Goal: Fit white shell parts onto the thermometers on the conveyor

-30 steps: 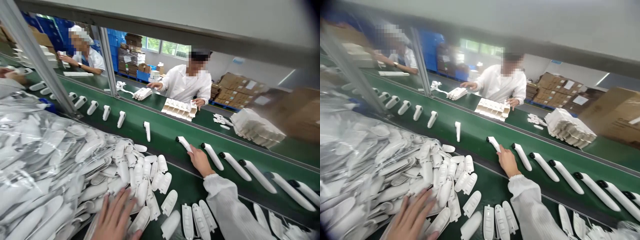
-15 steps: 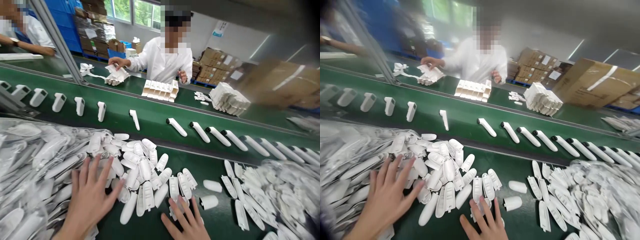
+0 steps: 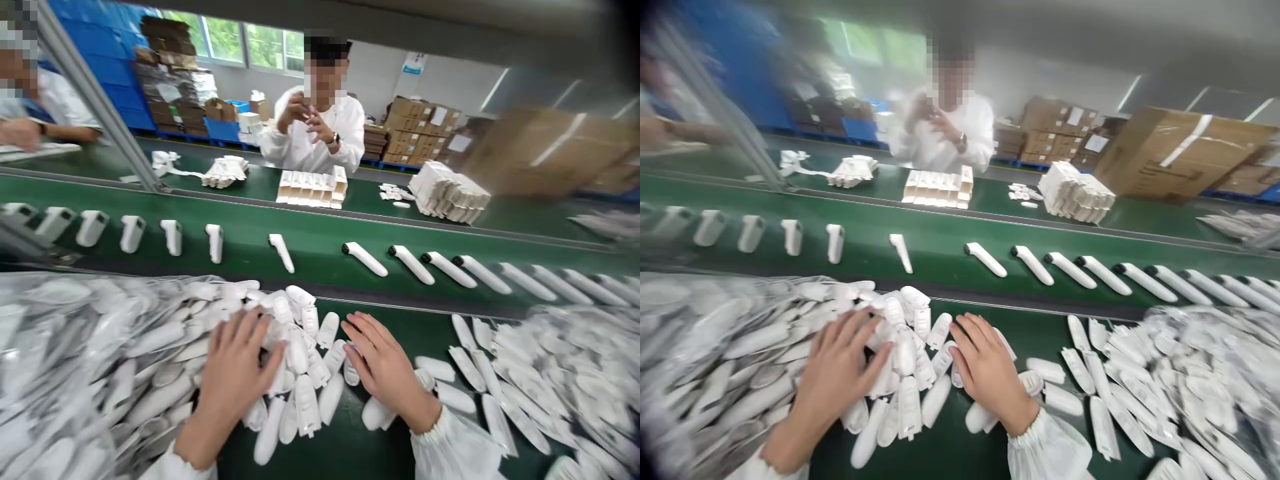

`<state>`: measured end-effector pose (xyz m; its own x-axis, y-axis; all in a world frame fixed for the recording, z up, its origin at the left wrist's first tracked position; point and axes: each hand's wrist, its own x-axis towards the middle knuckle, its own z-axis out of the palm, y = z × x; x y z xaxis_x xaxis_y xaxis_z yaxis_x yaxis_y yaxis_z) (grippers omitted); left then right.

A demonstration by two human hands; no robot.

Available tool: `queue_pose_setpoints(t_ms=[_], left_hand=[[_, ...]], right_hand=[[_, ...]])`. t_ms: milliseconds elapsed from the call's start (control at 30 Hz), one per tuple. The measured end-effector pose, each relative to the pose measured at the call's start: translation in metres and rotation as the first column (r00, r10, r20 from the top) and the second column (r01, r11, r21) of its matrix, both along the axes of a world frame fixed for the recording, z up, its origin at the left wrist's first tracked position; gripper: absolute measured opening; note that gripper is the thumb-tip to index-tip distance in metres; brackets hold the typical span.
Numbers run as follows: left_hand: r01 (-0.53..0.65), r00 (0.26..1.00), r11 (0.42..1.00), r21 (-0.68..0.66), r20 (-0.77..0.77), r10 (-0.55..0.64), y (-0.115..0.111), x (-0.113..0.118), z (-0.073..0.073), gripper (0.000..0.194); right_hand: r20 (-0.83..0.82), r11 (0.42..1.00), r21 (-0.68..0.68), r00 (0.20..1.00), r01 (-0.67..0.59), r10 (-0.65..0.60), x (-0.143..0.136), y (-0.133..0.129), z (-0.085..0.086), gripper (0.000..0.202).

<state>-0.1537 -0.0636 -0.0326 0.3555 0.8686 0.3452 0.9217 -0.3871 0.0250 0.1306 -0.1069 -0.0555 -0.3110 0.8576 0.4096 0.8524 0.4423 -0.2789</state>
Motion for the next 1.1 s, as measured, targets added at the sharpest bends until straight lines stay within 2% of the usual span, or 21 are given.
queue_pose_setpoints(t_ms=[33,67,133,200,233,267,333,400,500,600,667,733,800,833,933,1000,1100], left_hand=[[0.009,1.000,1.000,0.016,0.029,-0.010,-0.003,-0.003,0.002,0.041],[-0.035,0.998,0.998,0.045,0.059,0.032,-0.005,-0.008,0.006,0.040],[-0.257,0.964,0.962,0.094,0.099,0.248,-0.006,-0.023,0.014,0.042],[-0.509,0.859,0.855,0.096,0.109,0.499,-0.001,-0.038,0.022,0.053],[-0.592,0.805,0.802,0.082,0.106,0.583,0.002,-0.043,0.025,0.059],[-0.637,0.770,0.768,0.062,0.099,0.630,0.006,-0.047,0.026,0.063],[-0.651,0.757,0.759,0.029,0.092,0.646,0.012,-0.048,0.024,0.062],[-0.615,0.785,0.788,-0.001,0.091,0.613,0.014,-0.042,0.019,0.055],[-0.516,0.848,0.856,-0.035,0.125,0.516,0.008,-0.030,0.011,0.046],[-0.351,0.915,0.936,-0.017,0.209,0.346,-0.007,-0.030,0.010,0.043],[-0.333,0.919,0.942,0.033,0.235,0.317,-0.019,-0.037,0.015,0.044],[-0.453,0.877,0.889,0.074,0.214,0.429,-0.027,-0.048,0.022,0.047],[-0.583,0.807,0.807,0.095,0.188,0.560,-0.028,-0.058,0.029,0.051],[-0.618,0.781,0.780,0.095,0.183,0.597,-0.026,-0.062,0.031,0.053],[-0.640,0.765,0.765,0.072,0.153,0.626,-0.012,-0.068,0.030,0.054],[-0.633,0.773,0.772,0.047,0.081,0.629,-0.006,-0.066,0.024,0.053],[-0.626,0.780,0.779,0.044,0.010,0.626,-0.006,-0.058,0.014,0.058]], right_hand=[[-0.032,0.997,-0.035,0.997,-0.067,0.066,-0.014,0.021,0.006,0.040],[-0.073,0.989,-0.059,0.989,-0.135,0.131,-0.030,0.044,0.012,0.038],[-0.170,0.961,-0.091,0.955,-0.260,0.243,-0.070,0.095,0.021,0.037],[-0.227,0.914,-0.142,0.911,-0.380,0.344,-0.116,0.142,0.025,0.042],[-0.241,0.878,-0.170,0.883,-0.447,0.403,-0.139,0.162,0.024,0.045],[-0.242,0.842,-0.207,0.860,-0.498,0.449,-0.160,0.178,0.022,0.050],[-0.222,0.782,-0.312,0.842,-0.539,0.492,-0.193,0.197,0.015,0.059],[-0.185,0.746,-0.383,0.837,-0.545,0.516,-0.206,0.197,0.006,0.064],[-0.146,0.724,-0.377,0.809,-0.577,0.569,-0.187,0.174,-0.003,0.059],[-0.156,0.740,-0.317,0.802,-0.593,0.576,-0.153,0.144,0.006,0.050],[-0.195,0.779,-0.205,0.805,-0.593,0.561,-0.150,0.129,0.019,0.042],[-0.209,0.761,-0.081,0.758,-0.644,0.618,-0.172,0.123,0.034,0.038],[-0.108,0.641,-0.010,0.638,-0.767,0.762,-0.216,0.128,0.044,0.038],[-0.030,0.606,0.003,0.605,-0.796,0.795,-0.240,0.136,0.046,0.040],[0.060,0.730,0.022,0.729,-0.683,0.681,-0.297,0.168,0.039,0.049],[0.054,0.744,0.000,0.742,-0.669,0.668,-0.310,0.184,0.029,0.054],[-0.016,0.712,-0.037,0.713,-0.701,0.701,-0.298,0.188,0.020,0.049]])
